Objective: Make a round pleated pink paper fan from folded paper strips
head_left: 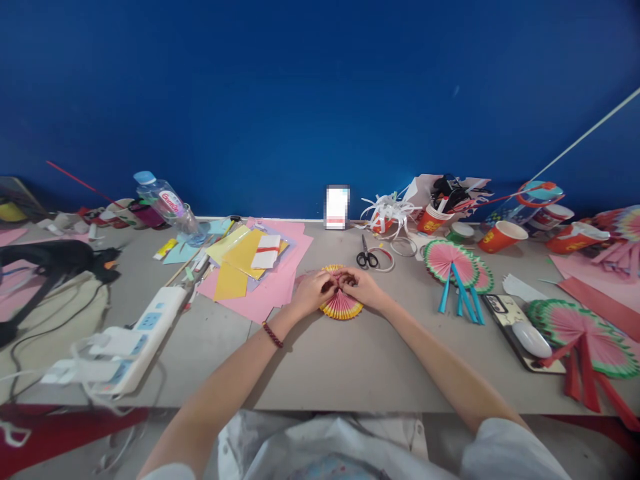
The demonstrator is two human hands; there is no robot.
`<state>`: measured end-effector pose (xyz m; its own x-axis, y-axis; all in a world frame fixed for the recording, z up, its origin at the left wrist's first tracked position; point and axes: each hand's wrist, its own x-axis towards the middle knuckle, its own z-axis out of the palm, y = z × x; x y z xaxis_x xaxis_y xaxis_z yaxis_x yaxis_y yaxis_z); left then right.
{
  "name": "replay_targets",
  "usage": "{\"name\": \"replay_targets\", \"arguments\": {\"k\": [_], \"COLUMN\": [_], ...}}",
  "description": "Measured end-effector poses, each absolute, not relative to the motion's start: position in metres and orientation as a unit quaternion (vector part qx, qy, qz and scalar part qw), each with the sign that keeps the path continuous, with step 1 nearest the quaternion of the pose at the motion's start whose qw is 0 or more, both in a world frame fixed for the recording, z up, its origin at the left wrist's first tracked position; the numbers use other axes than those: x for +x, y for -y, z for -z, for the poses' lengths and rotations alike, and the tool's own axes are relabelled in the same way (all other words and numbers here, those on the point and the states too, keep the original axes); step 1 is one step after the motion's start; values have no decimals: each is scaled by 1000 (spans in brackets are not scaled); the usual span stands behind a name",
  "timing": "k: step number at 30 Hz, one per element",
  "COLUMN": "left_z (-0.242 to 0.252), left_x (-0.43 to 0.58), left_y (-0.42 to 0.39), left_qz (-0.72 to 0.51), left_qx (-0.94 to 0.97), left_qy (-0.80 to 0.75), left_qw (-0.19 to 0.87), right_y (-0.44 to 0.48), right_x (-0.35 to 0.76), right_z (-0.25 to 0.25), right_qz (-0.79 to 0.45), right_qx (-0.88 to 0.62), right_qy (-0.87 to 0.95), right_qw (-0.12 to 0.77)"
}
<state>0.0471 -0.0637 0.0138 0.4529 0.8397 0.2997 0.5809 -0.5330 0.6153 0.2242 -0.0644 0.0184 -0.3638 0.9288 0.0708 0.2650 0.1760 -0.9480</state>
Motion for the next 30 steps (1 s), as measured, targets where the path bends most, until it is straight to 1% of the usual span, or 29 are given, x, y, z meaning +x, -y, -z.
{"name": "replay_targets", "arguments": {"k": [11, 17, 25, 30], "left_z": [-12, -8, -14, -14], "left_x": [45, 48, 52, 51], "left_y": [66, 66, 71, 70], "left_qz": [-306, -329, -316, -324], "left_qx": [811, 804, 798, 792], "left_qy": [-436, -444, -471, -469], "left_qw": [241, 221, 202, 218], "right_y": [62, 62, 62, 62], "right_x": [225, 225, 224, 225], "right_z": [-15, -16, -12, -13], "right_qz": [-480, -480, -476, -472], "right_qx": [-448, -454, -456, -449], "right_qy": [667, 664, 661, 670], "right_qw": [353, 352, 359, 356]}}
